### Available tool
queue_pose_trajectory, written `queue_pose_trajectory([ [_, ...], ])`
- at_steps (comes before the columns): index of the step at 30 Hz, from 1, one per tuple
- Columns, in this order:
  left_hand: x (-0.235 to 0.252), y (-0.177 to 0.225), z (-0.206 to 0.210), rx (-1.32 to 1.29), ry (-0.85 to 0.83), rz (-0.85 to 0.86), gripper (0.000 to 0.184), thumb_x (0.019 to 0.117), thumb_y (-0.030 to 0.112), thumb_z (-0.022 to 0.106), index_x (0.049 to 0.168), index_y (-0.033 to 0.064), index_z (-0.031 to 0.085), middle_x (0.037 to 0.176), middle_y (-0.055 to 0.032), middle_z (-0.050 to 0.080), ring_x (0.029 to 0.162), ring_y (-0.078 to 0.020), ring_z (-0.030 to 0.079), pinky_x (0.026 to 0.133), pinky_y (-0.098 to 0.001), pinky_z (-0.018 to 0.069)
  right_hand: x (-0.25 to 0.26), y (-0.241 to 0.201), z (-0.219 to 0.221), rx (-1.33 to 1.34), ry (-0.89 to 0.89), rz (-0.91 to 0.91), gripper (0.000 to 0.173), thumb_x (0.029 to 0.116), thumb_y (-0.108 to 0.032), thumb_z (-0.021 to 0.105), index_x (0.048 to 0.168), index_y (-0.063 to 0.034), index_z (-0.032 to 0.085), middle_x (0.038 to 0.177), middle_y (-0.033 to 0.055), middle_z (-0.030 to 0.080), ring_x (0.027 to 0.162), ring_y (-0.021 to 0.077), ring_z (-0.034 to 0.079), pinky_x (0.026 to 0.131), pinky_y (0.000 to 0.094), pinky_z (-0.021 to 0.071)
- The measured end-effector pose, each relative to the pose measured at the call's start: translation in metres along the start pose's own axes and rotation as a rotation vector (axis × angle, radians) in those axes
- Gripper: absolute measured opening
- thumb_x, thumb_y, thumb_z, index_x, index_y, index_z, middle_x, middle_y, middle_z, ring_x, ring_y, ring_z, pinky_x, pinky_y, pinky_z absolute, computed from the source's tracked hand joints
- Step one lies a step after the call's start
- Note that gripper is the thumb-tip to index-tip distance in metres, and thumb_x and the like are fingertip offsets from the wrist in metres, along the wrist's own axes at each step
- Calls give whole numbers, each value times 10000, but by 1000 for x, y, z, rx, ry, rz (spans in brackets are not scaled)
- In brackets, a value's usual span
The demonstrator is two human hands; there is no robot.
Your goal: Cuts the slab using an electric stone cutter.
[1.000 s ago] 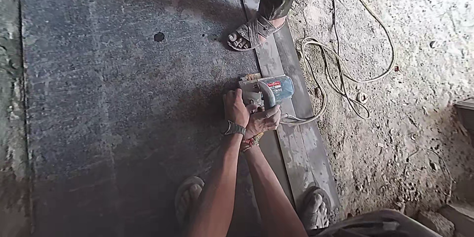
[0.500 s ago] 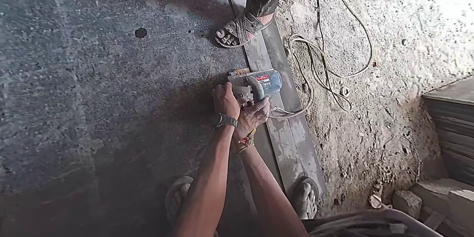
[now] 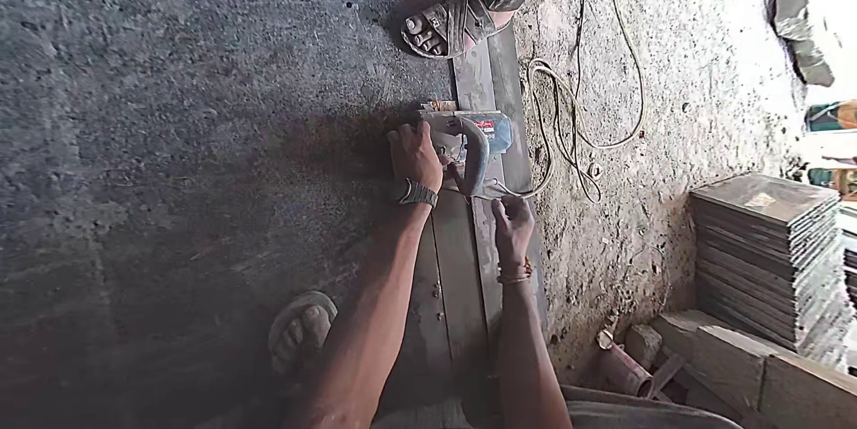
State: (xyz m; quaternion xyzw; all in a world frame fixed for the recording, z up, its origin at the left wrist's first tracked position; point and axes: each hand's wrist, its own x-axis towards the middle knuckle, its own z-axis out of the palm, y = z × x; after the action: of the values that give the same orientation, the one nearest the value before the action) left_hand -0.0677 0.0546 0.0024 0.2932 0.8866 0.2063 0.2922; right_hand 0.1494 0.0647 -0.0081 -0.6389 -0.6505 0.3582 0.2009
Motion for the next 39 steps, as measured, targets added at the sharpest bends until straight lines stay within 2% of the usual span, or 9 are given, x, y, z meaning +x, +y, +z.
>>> queue_pose_trajectory([
  [2,-4,-3,2,-34,16,23,704,767,224,916,1359,11,600,1310,-324,565,1247,-516,523,1029,-578,465,9,5,-16,-282,-89,201,351,951,-215,733,1164,59,678,1094,211,720,1019,296,701,945,470,542],
  [4,-1,-4,1,-47,23,31,696,762,231,918,1349,14,613,1288,-315,579,1234,-506,534,1019,-572,474,21,14,-21,-506,-248,327,434,959,-376,729,1155,10,697,1108,208,708,1078,345,669,978,557,497],
  [14,4,-4,1,-41,12,28,603,793,199,878,1311,14,631,1251,-304,593,1183,-487,557,982,-541,479,60,21,-13,-755,-574,409,431,970,-414,704,1080,2,714,1071,203,706,1029,329,665,977,532,488],
  [19,-7,-10,2,-151,17,71,643,805,177,876,1346,0,577,1281,-303,544,1179,-490,541,948,-549,493,68,19,-16,-803,-670,422,417,973,-408,709,1013,7,734,1033,220,716,1011,376,672,960,608,484],
  [22,5,-8,4,-102,63,51,599,774,217,898,1279,15,646,1230,-289,599,1139,-478,573,925,-530,504,81,16,-11,-790,-730,405,406,970,-388,715,1043,10,750,1102,214,722,1105,368,658,1030,588,459],
  [29,6,-4,5,-89,48,24,591,779,198,895,1273,-3,640,1254,-300,586,1168,-487,552,992,-551,460,81,25,-18,-742,-715,397,471,900,-435,784,1074,-1,731,1056,212,722,1041,379,672,987,621,481],
  [32,7,-1,7,-77,80,-5,603,765,173,898,1281,3,638,1243,-296,601,1171,-490,559,985,-554,472,88,24,-18,-700,-745,327,470,873,-391,812,1130,-9,717,1045,185,728,1008,336,681,980,581,490],
  [36,6,4,4,-95,30,-61,632,761,166,906,1313,23,632,1307,-297,582,1241,-496,531,1011,-571,476,85,10,-19,-820,-785,348,528,923,-458,727,1142,21,686,1093,215,705,1044,354,671,984,577,489],
  [39,5,1,8,-121,98,-46,636,757,172,915,1307,14,637,1304,-289,599,1246,-489,538,1027,-580,467,74,-46,-11,-891,-617,395,386,994,-352,616,1068,18,697,1122,242,694,1104,396,658,939,614,487],
])
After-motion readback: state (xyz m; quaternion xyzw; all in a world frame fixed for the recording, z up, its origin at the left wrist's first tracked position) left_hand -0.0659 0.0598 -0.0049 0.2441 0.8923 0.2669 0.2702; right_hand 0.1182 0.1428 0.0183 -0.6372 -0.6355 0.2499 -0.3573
